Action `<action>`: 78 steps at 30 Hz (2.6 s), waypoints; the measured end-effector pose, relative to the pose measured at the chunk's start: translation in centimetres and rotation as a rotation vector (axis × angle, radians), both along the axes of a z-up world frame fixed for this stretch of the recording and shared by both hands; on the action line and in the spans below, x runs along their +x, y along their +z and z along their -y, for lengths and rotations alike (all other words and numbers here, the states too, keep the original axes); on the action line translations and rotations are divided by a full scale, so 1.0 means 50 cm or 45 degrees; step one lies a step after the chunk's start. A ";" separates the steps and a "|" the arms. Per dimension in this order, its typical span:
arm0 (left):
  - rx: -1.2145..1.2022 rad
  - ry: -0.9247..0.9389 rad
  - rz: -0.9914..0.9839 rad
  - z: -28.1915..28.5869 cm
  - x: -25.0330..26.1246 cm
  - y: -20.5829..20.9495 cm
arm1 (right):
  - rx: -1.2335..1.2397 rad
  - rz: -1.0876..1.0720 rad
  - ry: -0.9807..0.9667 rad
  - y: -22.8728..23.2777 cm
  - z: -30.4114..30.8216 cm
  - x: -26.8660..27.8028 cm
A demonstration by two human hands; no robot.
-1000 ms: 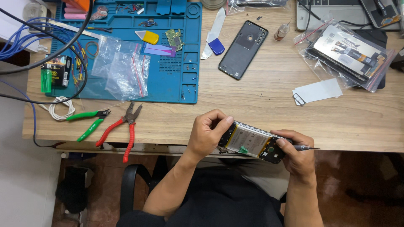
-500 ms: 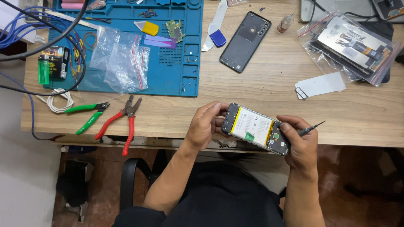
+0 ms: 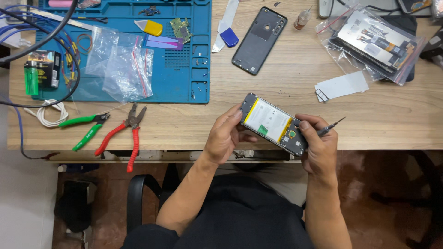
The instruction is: The person uses a small screwdriver to remove screws from the back of a disassembled smartphone. They then lift the back cover off the device, revealing the internal components.
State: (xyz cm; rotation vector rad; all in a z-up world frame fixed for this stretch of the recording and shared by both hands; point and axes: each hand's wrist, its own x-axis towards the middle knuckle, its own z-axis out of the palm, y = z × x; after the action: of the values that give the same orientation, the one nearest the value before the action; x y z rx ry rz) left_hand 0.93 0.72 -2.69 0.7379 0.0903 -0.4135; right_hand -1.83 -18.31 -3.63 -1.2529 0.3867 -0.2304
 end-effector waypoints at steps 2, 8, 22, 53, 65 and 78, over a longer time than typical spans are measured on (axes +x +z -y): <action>-0.023 0.005 -0.019 0.005 0.000 -0.016 | -0.027 0.005 -0.012 0.002 -0.002 0.000; -0.038 0.000 -0.035 0.008 -0.003 -0.028 | -0.046 0.002 -0.017 -0.007 0.001 -0.009; -0.098 0.036 0.075 0.015 0.001 -0.056 | -0.161 0.032 0.069 0.025 -0.018 -0.013; -0.394 0.132 -0.029 0.010 0.004 0.004 | -1.432 0.578 0.284 0.141 -0.041 0.073; -0.385 0.052 -0.092 0.011 0.005 -0.007 | -1.391 0.357 0.047 0.140 0.052 0.052; -0.235 0.138 -0.106 0.014 0.008 0.010 | -1.526 0.302 0.213 0.062 0.046 0.081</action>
State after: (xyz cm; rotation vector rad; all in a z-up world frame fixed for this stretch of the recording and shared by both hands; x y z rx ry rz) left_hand 1.32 0.03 -2.18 0.5312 0.1674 -0.3435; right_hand 2.22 -20.61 -0.53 -2.3866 -0.1217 -0.4962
